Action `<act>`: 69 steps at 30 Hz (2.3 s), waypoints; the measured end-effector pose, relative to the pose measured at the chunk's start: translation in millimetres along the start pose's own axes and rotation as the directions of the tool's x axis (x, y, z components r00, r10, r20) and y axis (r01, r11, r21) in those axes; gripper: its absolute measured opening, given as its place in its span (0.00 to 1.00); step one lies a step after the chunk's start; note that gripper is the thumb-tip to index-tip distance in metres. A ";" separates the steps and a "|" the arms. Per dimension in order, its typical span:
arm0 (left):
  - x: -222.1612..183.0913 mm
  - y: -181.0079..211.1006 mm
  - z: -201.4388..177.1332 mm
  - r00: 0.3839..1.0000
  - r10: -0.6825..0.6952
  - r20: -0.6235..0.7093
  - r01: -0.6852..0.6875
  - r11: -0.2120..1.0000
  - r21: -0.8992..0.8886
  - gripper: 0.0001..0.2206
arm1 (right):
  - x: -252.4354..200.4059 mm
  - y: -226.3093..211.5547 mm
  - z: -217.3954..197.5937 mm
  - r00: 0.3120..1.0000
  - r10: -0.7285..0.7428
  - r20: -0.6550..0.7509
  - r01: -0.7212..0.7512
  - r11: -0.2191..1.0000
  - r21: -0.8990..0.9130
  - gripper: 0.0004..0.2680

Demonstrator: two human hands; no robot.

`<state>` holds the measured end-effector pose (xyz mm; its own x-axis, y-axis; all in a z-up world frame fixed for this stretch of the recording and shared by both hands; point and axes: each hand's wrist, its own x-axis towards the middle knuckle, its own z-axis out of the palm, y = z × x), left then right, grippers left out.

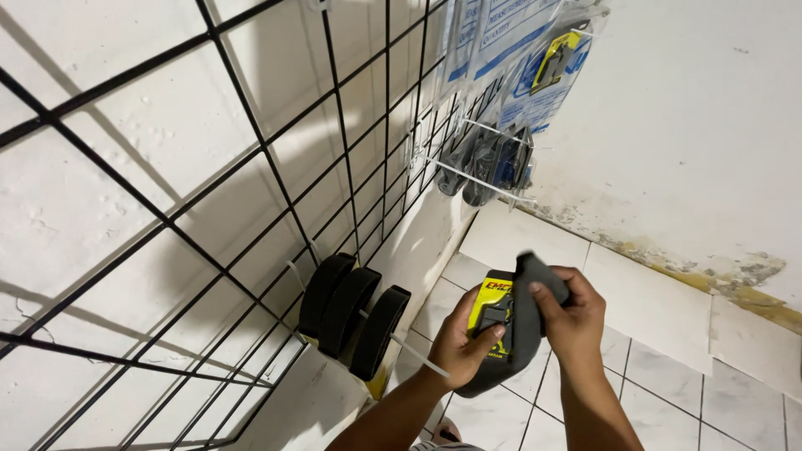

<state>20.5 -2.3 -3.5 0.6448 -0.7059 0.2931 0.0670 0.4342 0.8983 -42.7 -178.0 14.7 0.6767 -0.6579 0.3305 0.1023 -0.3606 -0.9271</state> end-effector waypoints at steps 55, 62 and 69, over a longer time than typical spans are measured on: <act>20.4 8.9 -8.1 0.965 0.255 0.069 -0.262 0.898 0.354 0.20 | 8.1 64.5 -12.3 0.945 0.145 0.294 -0.288 0.795 0.534 0.03; 23.3 -12.4 -6.3 0.982 0.181 -0.058 -0.173 0.978 0.118 0.23 | 12.7 34.0 -18.3 0.924 0.188 0.333 -0.318 0.861 0.398 0.05; 30.9 -24.8 -8.7 0.980 0.020 -0.200 -0.085 0.944 -0.318 0.27 | -9.3 39.4 -5.8 0.929 0.140 0.341 -0.308 0.804 0.509 0.09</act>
<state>45.3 -30.0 -19.5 0.7854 -0.5705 0.2400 0.2508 0.6478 0.7194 -49.2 -189.9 -23.9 0.8922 -0.4363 0.1171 0.2449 0.2493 -0.9369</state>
